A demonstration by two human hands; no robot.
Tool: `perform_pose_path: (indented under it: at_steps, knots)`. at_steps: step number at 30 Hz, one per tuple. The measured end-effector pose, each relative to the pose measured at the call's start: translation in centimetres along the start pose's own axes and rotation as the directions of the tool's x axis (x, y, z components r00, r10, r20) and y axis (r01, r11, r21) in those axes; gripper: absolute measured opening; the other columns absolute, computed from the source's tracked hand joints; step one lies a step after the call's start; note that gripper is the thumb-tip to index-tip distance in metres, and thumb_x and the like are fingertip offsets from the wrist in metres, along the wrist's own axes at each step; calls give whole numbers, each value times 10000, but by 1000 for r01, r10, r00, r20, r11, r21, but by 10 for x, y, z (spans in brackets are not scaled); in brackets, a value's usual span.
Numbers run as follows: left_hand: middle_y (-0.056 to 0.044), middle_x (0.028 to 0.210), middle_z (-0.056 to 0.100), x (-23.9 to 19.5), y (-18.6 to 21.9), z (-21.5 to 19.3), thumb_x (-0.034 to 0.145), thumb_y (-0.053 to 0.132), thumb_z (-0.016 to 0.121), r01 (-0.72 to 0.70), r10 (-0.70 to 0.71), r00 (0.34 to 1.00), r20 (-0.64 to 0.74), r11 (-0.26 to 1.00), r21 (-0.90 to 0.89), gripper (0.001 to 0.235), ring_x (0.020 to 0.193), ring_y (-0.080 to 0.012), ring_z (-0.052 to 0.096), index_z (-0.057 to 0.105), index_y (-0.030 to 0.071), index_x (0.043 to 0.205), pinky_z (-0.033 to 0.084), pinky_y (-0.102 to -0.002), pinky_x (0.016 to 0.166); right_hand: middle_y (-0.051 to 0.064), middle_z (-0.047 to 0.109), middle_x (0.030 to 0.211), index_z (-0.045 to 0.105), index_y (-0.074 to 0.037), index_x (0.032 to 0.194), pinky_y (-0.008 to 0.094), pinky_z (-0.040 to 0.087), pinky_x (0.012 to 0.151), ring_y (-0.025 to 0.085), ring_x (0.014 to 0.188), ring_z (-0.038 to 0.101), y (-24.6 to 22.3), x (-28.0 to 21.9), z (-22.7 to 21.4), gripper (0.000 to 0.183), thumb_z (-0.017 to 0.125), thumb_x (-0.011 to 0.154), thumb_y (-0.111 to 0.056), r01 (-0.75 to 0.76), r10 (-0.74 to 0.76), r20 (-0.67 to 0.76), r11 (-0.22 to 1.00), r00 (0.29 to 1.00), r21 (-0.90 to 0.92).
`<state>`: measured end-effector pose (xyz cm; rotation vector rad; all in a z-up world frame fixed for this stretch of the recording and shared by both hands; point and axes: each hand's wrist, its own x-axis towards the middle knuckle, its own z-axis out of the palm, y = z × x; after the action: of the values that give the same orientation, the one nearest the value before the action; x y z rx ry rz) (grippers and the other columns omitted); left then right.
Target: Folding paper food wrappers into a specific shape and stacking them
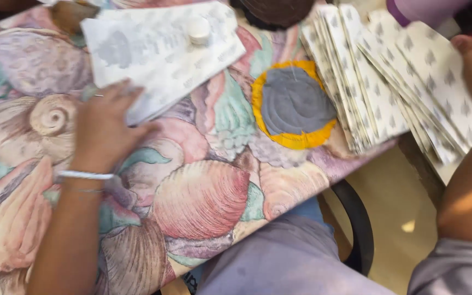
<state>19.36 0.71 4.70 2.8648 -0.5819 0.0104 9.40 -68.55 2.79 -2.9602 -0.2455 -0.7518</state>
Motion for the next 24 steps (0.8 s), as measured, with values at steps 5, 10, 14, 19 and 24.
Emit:
perform_pose_path:
  at_steps: [5,10,14,19,24]
  knots:
    - [-44,1093,786,2,-21,36,936,260,763,-309,334,870,-364,943,128,124,1005,-277,727,799,150,982,544,-430,862,297,690,1340,763,176,1363,458,545,1051,399,1217,651,-240,101,-25,386,953,1049,54,267,-242,-129,933,962,239]
    - [-4,1033,782,5,-25,55,976,181,679,-295,352,797,-491,936,191,82,985,-215,738,759,169,964,536,-424,914,184,729,1227,741,-6,1286,469,582,875,351,1136,679,-385,171,75,461,860,908,-242,539,-558,-102,714,824,446]
    - [10,1072,772,9,-25,54,983,224,695,-254,249,777,-578,964,73,76,1052,-215,728,769,207,991,532,-418,959,17,745,902,771,-160,973,368,563,776,243,875,725,-427,184,157,106,679,989,-210,562,-571,-137,687,810,462]
    - [-58,1062,700,8,-38,54,936,361,779,-186,96,755,-648,980,-72,309,1010,-289,703,672,133,1115,561,-432,849,50,759,841,790,-140,976,405,568,717,284,826,739,-422,186,160,111,822,900,-215,237,-351,16,663,936,710]
    - [-84,1035,560,-6,-36,37,876,430,859,-149,-17,751,-660,970,-194,592,928,-284,667,555,56,1219,582,-412,783,16,740,732,807,-157,952,315,535,661,191,695,708,-424,181,164,214,922,829,-288,11,-200,140,608,970,794]
